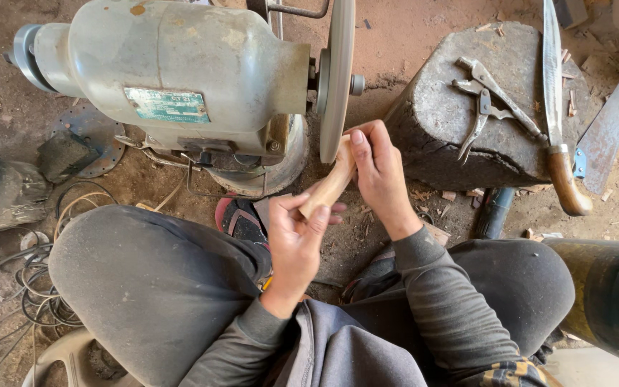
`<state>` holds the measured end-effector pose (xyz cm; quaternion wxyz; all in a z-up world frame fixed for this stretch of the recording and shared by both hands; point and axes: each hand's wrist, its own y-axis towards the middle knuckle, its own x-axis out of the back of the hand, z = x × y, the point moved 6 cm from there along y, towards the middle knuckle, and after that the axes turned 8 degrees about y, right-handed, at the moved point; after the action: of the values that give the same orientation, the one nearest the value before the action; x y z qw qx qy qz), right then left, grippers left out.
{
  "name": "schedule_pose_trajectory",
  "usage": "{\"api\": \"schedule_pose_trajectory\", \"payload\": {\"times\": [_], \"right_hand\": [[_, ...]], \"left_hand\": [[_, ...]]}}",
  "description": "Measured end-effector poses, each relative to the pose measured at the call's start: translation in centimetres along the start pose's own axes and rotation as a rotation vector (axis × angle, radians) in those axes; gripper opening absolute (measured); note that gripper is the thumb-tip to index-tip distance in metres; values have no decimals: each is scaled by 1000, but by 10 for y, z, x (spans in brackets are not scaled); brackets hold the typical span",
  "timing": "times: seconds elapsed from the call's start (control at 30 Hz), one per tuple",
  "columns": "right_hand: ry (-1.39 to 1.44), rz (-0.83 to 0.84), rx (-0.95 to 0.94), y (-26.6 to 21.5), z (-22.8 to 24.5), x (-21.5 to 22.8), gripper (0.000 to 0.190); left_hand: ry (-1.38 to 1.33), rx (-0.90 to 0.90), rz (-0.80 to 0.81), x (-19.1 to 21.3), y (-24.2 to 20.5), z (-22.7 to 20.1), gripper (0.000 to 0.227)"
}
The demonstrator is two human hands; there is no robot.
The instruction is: The person uses a bench grinder to smooth and shape a small wooden piece, repeatedly pressing it against the spinning wheel and rotating it to work different surfaces. The person then picks up a sanding block and a metal file from a nearby stump.
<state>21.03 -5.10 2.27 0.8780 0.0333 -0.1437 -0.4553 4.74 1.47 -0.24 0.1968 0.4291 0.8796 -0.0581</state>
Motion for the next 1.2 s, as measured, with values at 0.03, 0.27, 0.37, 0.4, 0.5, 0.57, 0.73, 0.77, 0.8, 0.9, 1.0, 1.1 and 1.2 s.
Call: {"api": "schedule_pose_trajectory", "payload": {"times": [0.03, 0.27, 0.37, 0.4, 0.5, 0.57, 0.73, 0.77, 0.8, 0.9, 1.0, 1.1, 1.2], "right_hand": [[11, 6, 24, 2, 0, 1, 24], [48, -28, 47, -7, 0, 4, 23], [146, -55, -10, -16, -6, 7, 24], [185, -61, -32, -19, -7, 8, 24], [270, -33, -65, -21, -6, 8, 27], [256, -19, -83, -21, -2, 7, 28], [208, -10, -48, -13, 1, 4, 28], [175, -5, -47, -10, -1, 3, 27], [143, 0, -46, -8, -3, 3, 27], [141, -29, -32, 2, -6, 2, 26], [129, -57, -12, 5, -8, 1, 27], [88, -108, -32, 1, -8, 0, 25], [31, -167, -28, -7, -5, -1, 25]], "left_hand": [[-8, 17, 4, -6, -5, 4, 32], [256, -2, 6, -22, -23, 11, 34], [420, -39, -1, -21, -27, 9, 36], [465, -59, -1, -21, -28, 9, 36], [446, -98, 15, -23, -29, 5, 35], [389, -89, 37, -25, -28, 4, 34], [307, -86, 33, -30, -25, 3, 34], [278, -83, 31, -32, -24, 5, 35], [249, -80, 29, -33, -23, 6, 36], [189, -88, 34, -35, -17, 5, 34], [188, 32, 12, -31, -14, 11, 33], [164, 54, -1, -26, -11, 10, 32], [56, 23, -8, -18, -9, 6, 28]]}}
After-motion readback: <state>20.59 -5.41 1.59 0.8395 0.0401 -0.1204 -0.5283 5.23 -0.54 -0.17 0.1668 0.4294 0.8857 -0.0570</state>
